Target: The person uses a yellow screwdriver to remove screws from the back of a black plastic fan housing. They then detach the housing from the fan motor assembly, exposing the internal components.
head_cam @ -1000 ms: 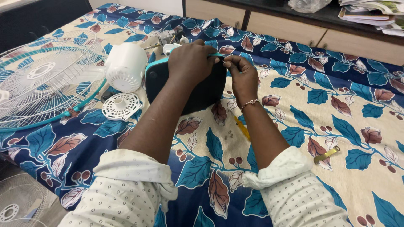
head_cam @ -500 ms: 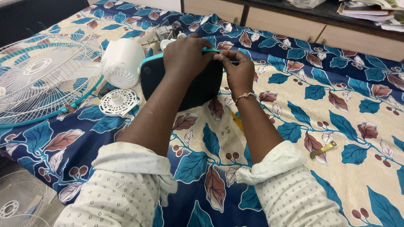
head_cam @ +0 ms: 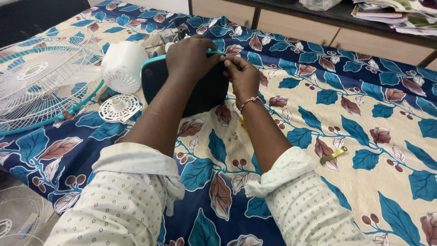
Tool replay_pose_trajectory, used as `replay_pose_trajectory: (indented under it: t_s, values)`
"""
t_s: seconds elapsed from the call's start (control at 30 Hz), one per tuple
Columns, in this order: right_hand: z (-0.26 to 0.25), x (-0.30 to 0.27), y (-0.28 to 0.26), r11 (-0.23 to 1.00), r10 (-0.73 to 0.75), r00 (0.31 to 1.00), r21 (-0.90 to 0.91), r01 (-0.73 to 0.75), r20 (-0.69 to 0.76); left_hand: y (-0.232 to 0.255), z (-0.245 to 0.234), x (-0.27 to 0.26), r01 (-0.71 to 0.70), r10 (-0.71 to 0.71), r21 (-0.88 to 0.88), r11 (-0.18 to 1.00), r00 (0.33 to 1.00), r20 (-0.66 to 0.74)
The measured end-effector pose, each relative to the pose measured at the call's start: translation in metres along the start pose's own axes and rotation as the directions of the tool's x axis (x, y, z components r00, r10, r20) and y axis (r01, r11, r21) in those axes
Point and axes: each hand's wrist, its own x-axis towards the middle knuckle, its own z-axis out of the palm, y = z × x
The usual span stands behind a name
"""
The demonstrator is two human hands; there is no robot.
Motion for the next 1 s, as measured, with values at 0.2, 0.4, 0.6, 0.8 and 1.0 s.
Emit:
replay_pose_trajectory:
  t_s: [0.2, 0.4, 0.6, 0.8, 1.0]
  values:
    - [-0.023, -0.020, -0.001, 0.698, -0.162, 0.960, -0.661, 0.275, 0.228, 0.000, -0.001, -0.003, -0.025, 0.025, -0.027, 0.999, 1.000, -0.007]
    - [-0.047, -0.040, -0.011, 0.048, 0.354, 0.914, -0.980, 0.193, 0.198, 0.002, -0.003, -0.003, 0.000, 0.000, -0.009, 1.000, 0.999, 0.043]
    - [-0.080, -0.046, -0.008, -0.096, 0.687, 0.709, -0.947, 0.306, 0.159, 0.003, -0.003, -0.003, 0.004, -0.004, -0.003, 1.000, 1.000, 0.031]
    - [-0.091, -0.047, -0.003, -0.103, 0.666, 0.729, -0.947, 0.304, 0.161, 0.005, -0.004, -0.004, 0.017, -0.017, 0.010, 1.000, 0.998, 0.054]
    - [-0.081, -0.038, -0.011, 0.297, 0.264, 0.939, -0.944, 0.140, 0.222, 0.003, -0.004, -0.005, 0.002, -0.002, 0.004, 1.000, 0.999, 0.041]
